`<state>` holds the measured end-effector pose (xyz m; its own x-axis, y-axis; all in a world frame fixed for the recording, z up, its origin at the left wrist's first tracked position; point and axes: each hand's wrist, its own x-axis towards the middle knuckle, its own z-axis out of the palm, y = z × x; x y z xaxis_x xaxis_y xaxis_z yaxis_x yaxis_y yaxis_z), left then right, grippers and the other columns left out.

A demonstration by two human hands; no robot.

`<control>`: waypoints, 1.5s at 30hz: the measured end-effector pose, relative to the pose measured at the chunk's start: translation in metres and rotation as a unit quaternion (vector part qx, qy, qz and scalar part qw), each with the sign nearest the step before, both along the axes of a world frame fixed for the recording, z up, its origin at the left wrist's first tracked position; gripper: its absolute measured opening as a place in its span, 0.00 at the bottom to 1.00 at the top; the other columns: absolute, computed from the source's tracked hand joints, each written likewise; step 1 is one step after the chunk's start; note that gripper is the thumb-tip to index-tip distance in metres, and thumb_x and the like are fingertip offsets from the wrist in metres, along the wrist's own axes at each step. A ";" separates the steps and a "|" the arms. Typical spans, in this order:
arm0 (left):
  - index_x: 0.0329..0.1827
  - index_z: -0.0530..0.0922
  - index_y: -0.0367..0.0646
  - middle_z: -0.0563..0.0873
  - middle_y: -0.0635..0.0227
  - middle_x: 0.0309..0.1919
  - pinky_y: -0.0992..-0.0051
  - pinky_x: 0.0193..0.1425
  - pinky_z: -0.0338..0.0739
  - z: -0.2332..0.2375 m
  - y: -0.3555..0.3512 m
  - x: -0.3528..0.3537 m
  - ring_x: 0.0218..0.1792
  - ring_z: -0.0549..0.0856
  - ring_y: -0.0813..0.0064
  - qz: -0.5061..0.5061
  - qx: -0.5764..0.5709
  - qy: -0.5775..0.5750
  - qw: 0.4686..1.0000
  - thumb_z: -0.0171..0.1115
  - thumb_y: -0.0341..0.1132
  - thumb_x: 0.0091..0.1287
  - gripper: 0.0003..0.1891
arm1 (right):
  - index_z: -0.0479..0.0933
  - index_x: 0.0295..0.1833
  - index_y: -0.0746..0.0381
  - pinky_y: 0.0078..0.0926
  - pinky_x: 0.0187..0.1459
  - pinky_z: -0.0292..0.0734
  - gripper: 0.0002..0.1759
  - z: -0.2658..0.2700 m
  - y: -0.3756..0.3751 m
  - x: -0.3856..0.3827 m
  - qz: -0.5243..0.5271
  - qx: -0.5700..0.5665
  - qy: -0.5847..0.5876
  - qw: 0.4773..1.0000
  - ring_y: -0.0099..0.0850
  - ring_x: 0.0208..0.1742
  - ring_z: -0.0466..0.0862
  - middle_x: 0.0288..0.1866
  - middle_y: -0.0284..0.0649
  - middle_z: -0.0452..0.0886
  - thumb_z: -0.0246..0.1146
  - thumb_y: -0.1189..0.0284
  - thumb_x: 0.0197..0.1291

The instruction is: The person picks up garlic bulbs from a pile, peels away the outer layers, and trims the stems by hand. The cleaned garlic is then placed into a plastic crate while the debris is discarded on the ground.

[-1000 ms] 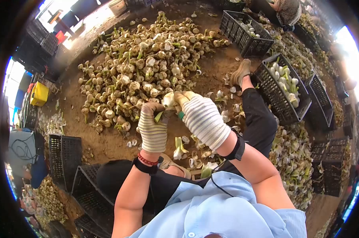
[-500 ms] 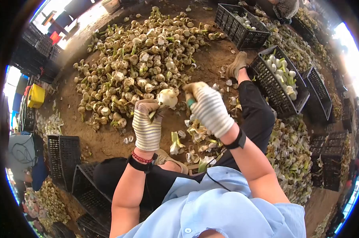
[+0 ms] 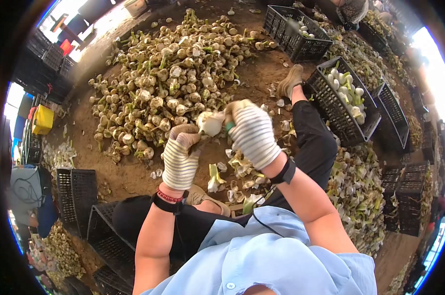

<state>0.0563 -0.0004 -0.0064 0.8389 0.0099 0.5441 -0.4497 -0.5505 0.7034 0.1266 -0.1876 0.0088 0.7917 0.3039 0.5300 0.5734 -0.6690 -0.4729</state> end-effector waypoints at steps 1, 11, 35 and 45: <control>0.39 0.80 0.41 0.82 0.59 0.44 0.71 0.43 0.81 -0.002 0.005 -0.001 0.40 0.84 0.63 -0.012 0.028 -0.025 0.999 0.74 0.19 0.54 0.14 | 0.79 0.38 0.62 0.36 0.38 0.80 0.03 -0.002 -0.006 0.008 -0.019 0.044 0.023 0.999 0.44 0.34 0.83 0.32 0.46 0.82 0.64 0.75 0.60; 0.38 0.79 0.40 0.81 0.61 0.44 0.72 0.48 0.79 0.004 -0.005 0.001 0.42 0.83 0.66 0.019 -0.114 0.079 0.990 0.71 0.17 0.54 0.13 | 0.74 0.61 0.67 0.40 0.50 0.78 0.22 0.009 -0.032 -0.012 0.146 0.065 0.226 0.961 0.49 0.47 0.83 0.47 0.55 0.81 0.61 0.80 0.60; 0.32 0.76 0.39 0.80 0.59 0.32 0.71 0.41 0.79 -0.012 -0.007 0.021 0.32 0.81 0.67 0.001 -0.057 0.122 0.991 0.71 0.21 0.51 0.11 | 0.51 0.80 0.60 0.41 0.64 0.73 0.49 -0.009 -0.049 -0.028 0.167 -0.044 0.242 0.955 0.57 0.65 0.75 0.69 0.61 0.69 0.70 0.73 0.56; 0.59 0.77 0.45 0.83 0.68 0.46 0.79 0.47 0.84 0.064 0.017 0.003 0.42 0.83 0.77 -0.142 -0.234 0.145 0.951 0.74 0.24 0.58 0.25 | 0.75 0.49 0.60 0.17 0.34 0.71 0.13 0.054 -0.081 -0.067 0.068 0.365 0.490 0.789 0.14 0.32 0.74 0.31 0.25 0.75 0.52 0.61 0.78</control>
<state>0.0597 0.0162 0.0578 0.9582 -0.0559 0.2806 -0.2826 -0.0317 0.9587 0.0598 -0.2685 0.0627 0.9165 0.3179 -0.2430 -0.2635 0.0225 -0.9644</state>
